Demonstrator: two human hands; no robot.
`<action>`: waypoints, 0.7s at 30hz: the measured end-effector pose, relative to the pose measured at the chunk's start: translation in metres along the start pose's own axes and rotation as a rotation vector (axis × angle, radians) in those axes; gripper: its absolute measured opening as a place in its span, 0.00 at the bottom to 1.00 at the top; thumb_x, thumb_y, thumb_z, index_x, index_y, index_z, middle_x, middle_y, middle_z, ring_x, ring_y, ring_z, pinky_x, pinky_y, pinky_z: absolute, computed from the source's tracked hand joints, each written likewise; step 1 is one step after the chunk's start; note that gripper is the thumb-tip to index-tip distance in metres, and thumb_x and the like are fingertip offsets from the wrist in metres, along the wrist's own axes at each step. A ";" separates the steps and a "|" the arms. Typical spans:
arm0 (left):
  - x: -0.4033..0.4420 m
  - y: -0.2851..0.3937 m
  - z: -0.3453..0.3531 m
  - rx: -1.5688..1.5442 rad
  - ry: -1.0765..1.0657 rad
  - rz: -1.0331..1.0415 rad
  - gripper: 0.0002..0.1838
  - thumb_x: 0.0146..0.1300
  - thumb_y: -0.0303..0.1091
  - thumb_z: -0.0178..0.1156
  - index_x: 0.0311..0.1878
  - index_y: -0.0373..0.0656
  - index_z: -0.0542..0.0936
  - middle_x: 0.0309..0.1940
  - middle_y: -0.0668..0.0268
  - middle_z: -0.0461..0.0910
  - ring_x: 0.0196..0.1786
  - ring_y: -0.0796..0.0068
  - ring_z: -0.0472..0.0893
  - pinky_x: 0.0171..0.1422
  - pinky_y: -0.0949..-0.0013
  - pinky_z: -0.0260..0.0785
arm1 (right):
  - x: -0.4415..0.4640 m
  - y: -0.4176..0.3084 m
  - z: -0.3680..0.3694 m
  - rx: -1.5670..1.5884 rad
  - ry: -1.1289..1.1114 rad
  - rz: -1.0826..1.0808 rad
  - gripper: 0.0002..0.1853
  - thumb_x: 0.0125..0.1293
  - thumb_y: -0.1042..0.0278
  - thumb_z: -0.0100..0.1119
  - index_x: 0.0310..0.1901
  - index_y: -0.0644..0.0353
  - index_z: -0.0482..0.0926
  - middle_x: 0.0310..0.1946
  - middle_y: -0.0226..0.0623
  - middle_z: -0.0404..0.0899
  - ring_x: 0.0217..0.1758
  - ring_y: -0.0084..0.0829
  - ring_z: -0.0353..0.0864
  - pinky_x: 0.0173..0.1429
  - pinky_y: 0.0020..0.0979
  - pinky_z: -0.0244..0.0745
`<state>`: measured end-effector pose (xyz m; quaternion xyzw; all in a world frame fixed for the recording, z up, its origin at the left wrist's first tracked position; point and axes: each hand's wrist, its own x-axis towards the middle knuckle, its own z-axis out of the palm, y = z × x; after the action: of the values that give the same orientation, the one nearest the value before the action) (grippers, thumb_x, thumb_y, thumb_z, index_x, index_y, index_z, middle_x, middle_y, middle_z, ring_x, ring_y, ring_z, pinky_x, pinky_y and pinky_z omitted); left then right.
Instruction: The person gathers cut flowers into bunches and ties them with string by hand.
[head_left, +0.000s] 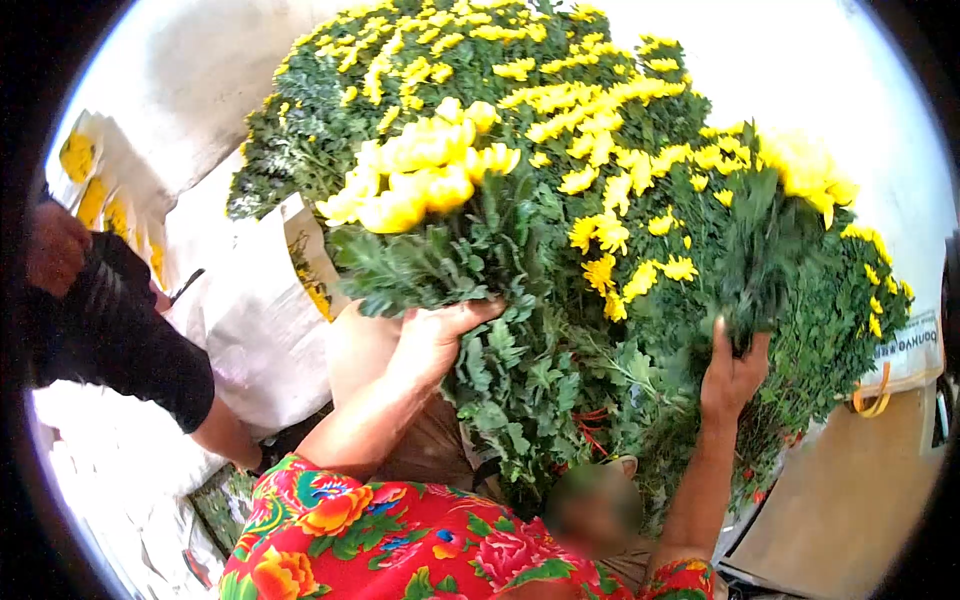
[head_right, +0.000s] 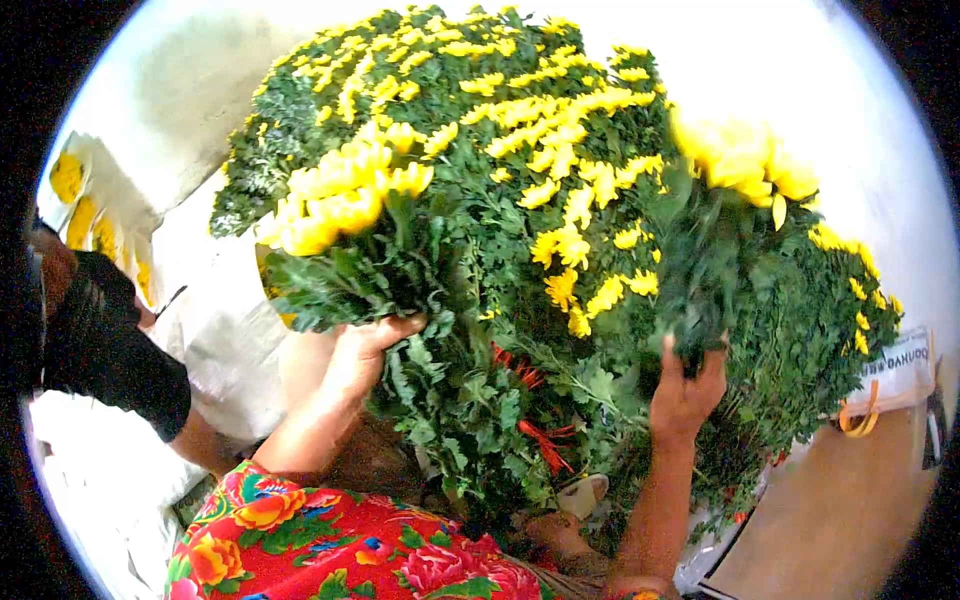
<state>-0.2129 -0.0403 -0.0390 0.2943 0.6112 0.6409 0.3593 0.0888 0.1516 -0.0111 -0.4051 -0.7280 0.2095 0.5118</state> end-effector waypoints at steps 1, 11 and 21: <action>-0.005 0.016 0.007 0.012 0.042 -0.085 0.17 0.58 0.37 0.68 0.49 0.40 0.86 0.51 0.64 0.85 0.52 0.74 0.81 0.64 0.69 0.67 | -0.009 -0.020 0.000 -0.026 -0.089 -0.016 0.31 0.61 0.75 0.62 0.67 0.65 0.68 0.49 0.44 0.80 0.48 0.37 0.80 0.57 0.35 0.73; -0.003 -0.047 -0.001 0.791 0.013 0.572 0.21 0.53 0.27 0.57 0.53 0.46 0.81 0.50 0.54 0.80 0.53 0.52 0.79 0.60 0.53 0.72 | -0.087 -0.143 0.063 -0.100 -0.472 -0.385 0.47 0.47 0.84 0.64 0.73 0.63 0.58 0.50 0.52 0.73 0.43 0.50 0.80 0.46 0.42 0.79; -0.020 -0.025 -0.012 -0.664 -0.368 -0.076 0.27 0.58 0.29 0.67 0.62 0.41 0.75 0.55 0.63 0.80 0.58 0.73 0.76 0.67 0.61 0.67 | -0.094 -0.140 0.082 -0.271 -0.542 -0.389 0.30 0.50 0.86 0.52 0.59 0.75 0.64 0.56 0.63 0.68 0.50 0.61 0.76 0.52 0.48 0.76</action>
<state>-0.2089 -0.0641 -0.0634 0.2489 0.3060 0.7267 0.5625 -0.0250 0.0034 0.0035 -0.2527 -0.9220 0.1098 0.2721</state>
